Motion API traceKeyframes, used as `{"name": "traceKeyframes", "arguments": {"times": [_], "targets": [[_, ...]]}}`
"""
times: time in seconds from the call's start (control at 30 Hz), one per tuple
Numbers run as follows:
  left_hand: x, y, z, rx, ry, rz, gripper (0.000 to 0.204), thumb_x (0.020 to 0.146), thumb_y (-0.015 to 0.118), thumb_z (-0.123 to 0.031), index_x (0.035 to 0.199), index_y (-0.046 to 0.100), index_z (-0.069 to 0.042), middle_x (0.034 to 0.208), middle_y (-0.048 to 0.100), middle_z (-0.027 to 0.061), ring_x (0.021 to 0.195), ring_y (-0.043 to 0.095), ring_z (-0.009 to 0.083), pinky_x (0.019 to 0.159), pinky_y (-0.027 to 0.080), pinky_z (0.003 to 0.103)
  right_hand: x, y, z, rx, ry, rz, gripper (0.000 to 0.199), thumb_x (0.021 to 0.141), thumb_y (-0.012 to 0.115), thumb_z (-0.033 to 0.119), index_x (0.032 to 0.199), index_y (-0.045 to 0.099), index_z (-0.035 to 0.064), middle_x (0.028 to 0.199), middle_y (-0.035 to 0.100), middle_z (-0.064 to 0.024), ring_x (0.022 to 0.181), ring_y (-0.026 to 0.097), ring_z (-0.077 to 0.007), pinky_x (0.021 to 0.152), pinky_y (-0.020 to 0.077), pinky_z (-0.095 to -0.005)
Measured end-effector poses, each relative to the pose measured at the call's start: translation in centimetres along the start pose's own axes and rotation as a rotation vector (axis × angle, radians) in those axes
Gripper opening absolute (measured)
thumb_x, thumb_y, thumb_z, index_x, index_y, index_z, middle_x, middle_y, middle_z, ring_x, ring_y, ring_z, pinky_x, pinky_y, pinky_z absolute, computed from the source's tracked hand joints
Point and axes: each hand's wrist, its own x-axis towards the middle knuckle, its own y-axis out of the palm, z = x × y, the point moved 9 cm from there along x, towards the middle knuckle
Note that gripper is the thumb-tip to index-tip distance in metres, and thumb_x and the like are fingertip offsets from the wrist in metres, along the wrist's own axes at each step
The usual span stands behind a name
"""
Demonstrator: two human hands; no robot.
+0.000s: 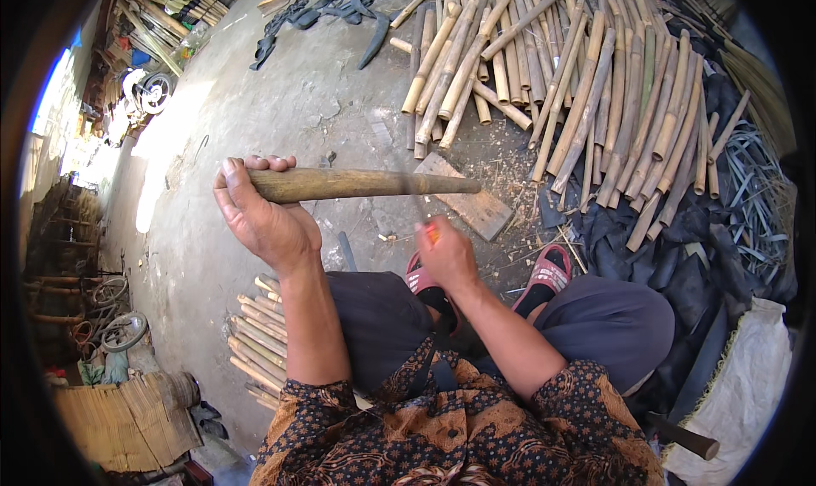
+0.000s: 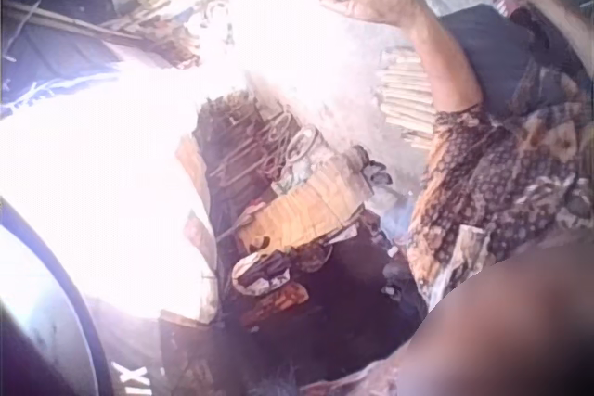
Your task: The person sits on the floor and repeatedly picks up bamboo sticks, uses a knife to sharpen one end of each stick, and places the finished sticks into a separate pile. The person handles the sticks one at a time and continues the cycle throughout the clip.
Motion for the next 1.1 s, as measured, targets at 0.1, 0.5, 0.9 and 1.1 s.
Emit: {"name": "traceKeyframes", "arguments": {"times": [0.1, 0.5, 0.9, 1.1], "targets": [[-0.1, -1.2, -0.3, 0.021, -0.003, -0.075, 0.022, 0.107, 0.055, -0.03, 0.103, 0.05, -0.009, 0.085, 0.055, 0.006, 0.074, 0.057, 0.0189, 0.078, 0.053, 0.04, 0.3, -1.2, -5.0, -0.118, 0.329, -0.043, 0.029, 0.097, 0.062, 0.031, 0.099, 0.063, 0.0021, 0.087, 0.07, -0.0284, 0.084, 0.07, -0.0488, 0.073, 0.0545, -0.0555], [1.1, -2.4, 1.0, -0.165, -0.12, -0.011, 0.034, 0.108, 0.043, -0.041, 0.088, 0.053, -0.014, 0.069, 0.049, 0.0022, 0.061, 0.048, 0.0174, 0.075, 0.045, 0.038, 2.2, 0.7, -4.1, -0.113, 0.192, 0.064, 0.031, 0.095, 0.065, 0.032, 0.099, 0.064, 0.0018, 0.081, 0.07, -0.0281, 0.08, 0.07, -0.0488, 0.07, 0.0549, -0.055], [1.3, -2.4, 1.6, -0.262, -0.203, 0.133, 0.047, 0.11, 0.037, -0.043, 0.078, 0.052, -0.013, 0.075, 0.053, 0.0046, 0.071, 0.055, 0.02, 0.072, 0.048, 0.037, 2.3, -0.6, -3.4, -0.008, 0.023, 0.082, 0.032, 0.095, 0.064, 0.032, 0.096, 0.067, 0.0007, 0.083, 0.07, -0.0282, 0.081, 0.069, -0.0481, 0.068, 0.054, -0.052], [0.7, -2.8, 0.7, -0.226, -0.027, 0.032, 0.051, 0.11, 0.035, -0.05, 0.086, 0.061, -0.012, 0.066, 0.054, 0.0046, 0.057, 0.055, 0.0179, 0.053, 0.049, 0.033, 2.2, -1.1, -5.1, -0.155, 0.205, 0.054, 0.03, 0.095, 0.063, 0.032, 0.103, 0.066, 0.003, 0.084, 0.07, -0.0291, 0.082, 0.07, -0.0484, 0.072, 0.0559, -0.0548]]}}
